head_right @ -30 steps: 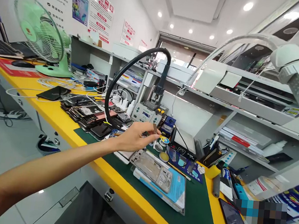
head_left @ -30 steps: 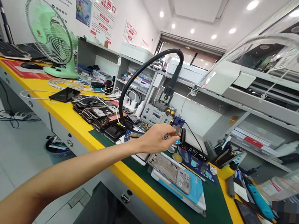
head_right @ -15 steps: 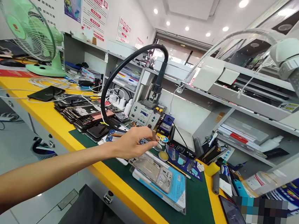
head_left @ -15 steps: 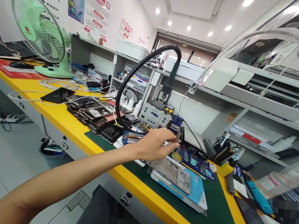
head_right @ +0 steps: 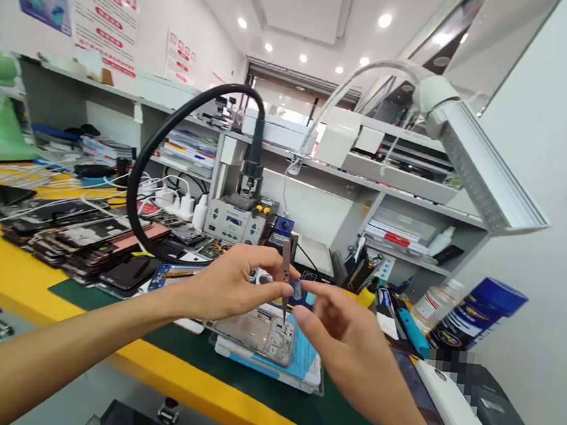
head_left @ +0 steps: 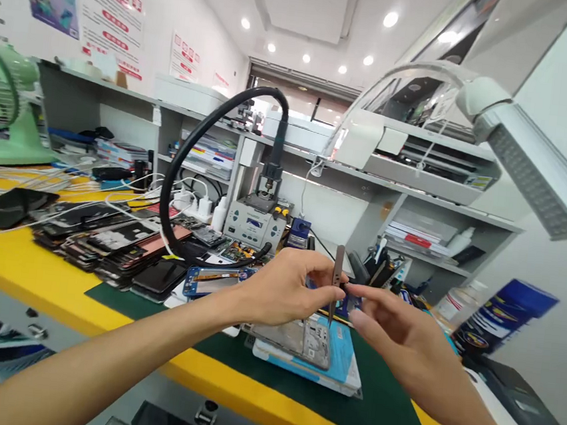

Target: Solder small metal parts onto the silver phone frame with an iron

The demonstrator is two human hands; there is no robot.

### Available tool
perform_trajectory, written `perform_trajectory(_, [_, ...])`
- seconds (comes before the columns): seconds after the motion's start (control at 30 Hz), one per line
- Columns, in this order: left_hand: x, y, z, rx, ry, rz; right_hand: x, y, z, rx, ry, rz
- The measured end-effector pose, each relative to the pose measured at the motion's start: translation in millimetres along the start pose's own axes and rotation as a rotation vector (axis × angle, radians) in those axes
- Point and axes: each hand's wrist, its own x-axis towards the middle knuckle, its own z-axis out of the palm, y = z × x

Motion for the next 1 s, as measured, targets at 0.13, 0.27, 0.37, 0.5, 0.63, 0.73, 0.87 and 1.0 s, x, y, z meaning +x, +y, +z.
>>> perform_trajectory(0.13, [8.6,-1.6,0.2,-0.026,-0.016,-0.013,26.3,-12.8,-0.5,0.057,-0.165,0.013])
perform_trajectory(0.27, [16.4,-9.1,1.8,-0.042,-0.006,-0.041,48.2,-16.6,0.0,0.091,-0.279,0.051])
perform_trajectory(0.37, [19.7,-13.1,1.7,0.000,-0.022,-0.067,58.4,-9.8,7.1,0.159,-0.315,0.069])
perform_trajectory(0.5, [6.2,-24.1,-15.2,0.127,-0.093,-0.143,66.0,11.4,16.7,0.273,-0.305,0.117])
perform_trajectory(0.63, [-25.0,-40.9,-40.2,0.236,-0.348,-0.184,62.7,39.4,20.5,0.374,-0.309,0.188])
perform_trajectory(0.73, [-41.6,-52.4,-47.4,0.310,-0.406,-0.204,55.2,56.1,24.0,0.430,-0.332,0.250])
perform_trajectory(0.87, [-55.5,-74.6,-45.8,0.397,-0.498,-0.219,45.6,67.7,29.8,0.468,-0.269,0.319])
perform_trajectory(1.0, [-82.7,-105.9,-42.5,0.530,-0.418,-0.115,38.6,75.1,34.8,0.513,-0.175,0.355])
